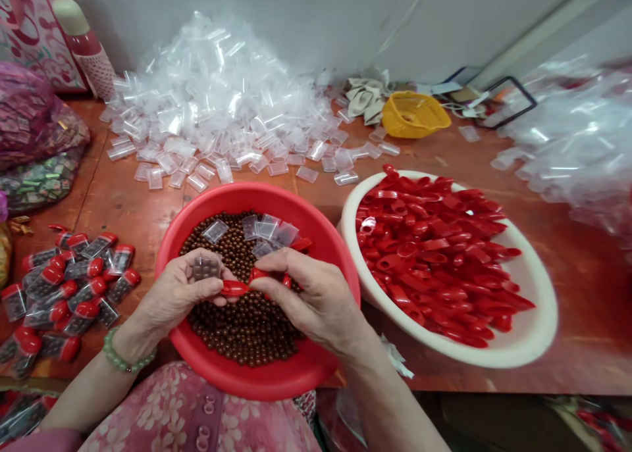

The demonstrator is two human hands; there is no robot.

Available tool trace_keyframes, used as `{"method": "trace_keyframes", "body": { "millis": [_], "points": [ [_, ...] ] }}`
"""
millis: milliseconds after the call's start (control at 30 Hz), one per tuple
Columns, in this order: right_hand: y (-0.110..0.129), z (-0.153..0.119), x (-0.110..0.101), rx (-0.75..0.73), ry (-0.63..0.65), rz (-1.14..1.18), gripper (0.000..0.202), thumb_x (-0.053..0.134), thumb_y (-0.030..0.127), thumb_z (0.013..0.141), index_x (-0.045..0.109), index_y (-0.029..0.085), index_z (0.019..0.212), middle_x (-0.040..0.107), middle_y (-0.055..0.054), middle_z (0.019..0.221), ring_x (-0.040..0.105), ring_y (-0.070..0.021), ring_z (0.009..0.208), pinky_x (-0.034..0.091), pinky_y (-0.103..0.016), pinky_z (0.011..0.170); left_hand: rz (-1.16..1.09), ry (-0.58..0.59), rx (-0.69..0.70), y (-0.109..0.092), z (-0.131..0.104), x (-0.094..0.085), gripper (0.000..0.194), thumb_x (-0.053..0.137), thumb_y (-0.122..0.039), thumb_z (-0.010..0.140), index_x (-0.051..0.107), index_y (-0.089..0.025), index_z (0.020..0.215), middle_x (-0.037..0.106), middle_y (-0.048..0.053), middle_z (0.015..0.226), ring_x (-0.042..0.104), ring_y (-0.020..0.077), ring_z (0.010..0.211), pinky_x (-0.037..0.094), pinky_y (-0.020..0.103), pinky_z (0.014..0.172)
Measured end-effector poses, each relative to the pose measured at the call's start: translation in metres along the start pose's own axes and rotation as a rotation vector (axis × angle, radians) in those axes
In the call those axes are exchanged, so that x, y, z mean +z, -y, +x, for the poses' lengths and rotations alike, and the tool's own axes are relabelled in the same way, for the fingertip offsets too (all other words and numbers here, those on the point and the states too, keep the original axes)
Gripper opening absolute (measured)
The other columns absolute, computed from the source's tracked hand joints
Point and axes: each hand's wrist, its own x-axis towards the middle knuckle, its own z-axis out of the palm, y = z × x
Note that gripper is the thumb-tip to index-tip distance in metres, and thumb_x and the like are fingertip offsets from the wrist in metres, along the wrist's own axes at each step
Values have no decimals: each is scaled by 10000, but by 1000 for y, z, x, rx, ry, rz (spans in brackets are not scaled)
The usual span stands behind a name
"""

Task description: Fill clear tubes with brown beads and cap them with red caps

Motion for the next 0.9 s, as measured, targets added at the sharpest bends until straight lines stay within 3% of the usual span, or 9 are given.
{"method": "trace_keyframes", "body": {
  "millis": [100, 200, 367, 533, 600, 700, 767, 900],
  "points": [
    [14, 3, -6, -102, 282, -148, 241, 606, 188, 895, 609, 234, 1131, 710, -19, 924, 674, -145, 786, 541, -241, 716, 29, -18, 9, 1, 0, 1, 365, 821, -276, 658, 559, -132, 867, 650, -4, 753, 639, 97, 605, 498, 204, 581],
    [19, 5, 2, -141, 417, -219, 284, 543, 169, 927, 579, 224, 1203, 689, -39, 952, 664, -160, 804, 536, -267, 712, 71, -39, 46, 0, 0, 1, 339, 816, -287, 663, 569, -134, 839, 626, -24, 713, 593, 74, 598, 465, 200, 598],
    [9, 4, 23, -116, 373, -64, 188, 516, 151, 936, 635, 215, 1068, 678, -17, 838, 651, -130, 733, 523, -230, 679, 93, -11, 42, 0, 2, 0, 309, 822, -284, 654, 597, -112, 776, 601, -32, 667, 546, 53, 618, 439, 185, 642],
    [-16, -2, 24, 66, 264, 25, 210, 525, 170, 926, 611, 203, 1114, 707, -38, 955, 673, -140, 836, 531, -250, 764, 34, -49, 87, 2, 5, -2, 274, 767, -273, 723, 606, -123, 886, 676, 13, 756, 631, 89, 689, 487, 208, 694],
    [-23, -4, 19, 134, 314, -33, 131, 534, 200, 922, 621, 194, 1020, 693, -31, 887, 659, -143, 769, 527, -259, 713, 41, -71, 121, 3, 6, -4, 242, 738, -258, 753, 609, -125, 908, 680, 18, 782, 641, 88, 705, 493, 200, 693],
    [-26, -6, 17, 150, 543, -202, 64, 579, 241, 902, 609, 185, 913, 662, -35, 855, 648, -173, 768, 523, -297, 707, 48, -73, 170, 3, 6, -5, 194, 707, -246, 779, 616, -120, 896, 660, 11, 798, 636, 78, 704, 494, 187, 684],
    [-24, -6, 23, 173, 648, -386, 189, 646, 304, 862, 596, 160, 973, 647, -72, 922, 657, -222, 815, 530, -342, 721, 50, -71, 196, 4, 7, -5, 182, 702, -245, 781, 618, -125, 887, 651, 8, 832, 632, 74, 710, 492, 186, 684],
    [-20, -2, 46, 198, 673, -660, 601, 674, 512, 800, 504, 133, 1235, 558, -167, 1185, 664, -301, 889, 543, -402, 691, 69, -87, 216, 5, 7, -4, 192, 713, -244, 765, 609, -143, 891, 639, -3, 847, 617, 76, 731, 485, 198, 707]
  ]
}}
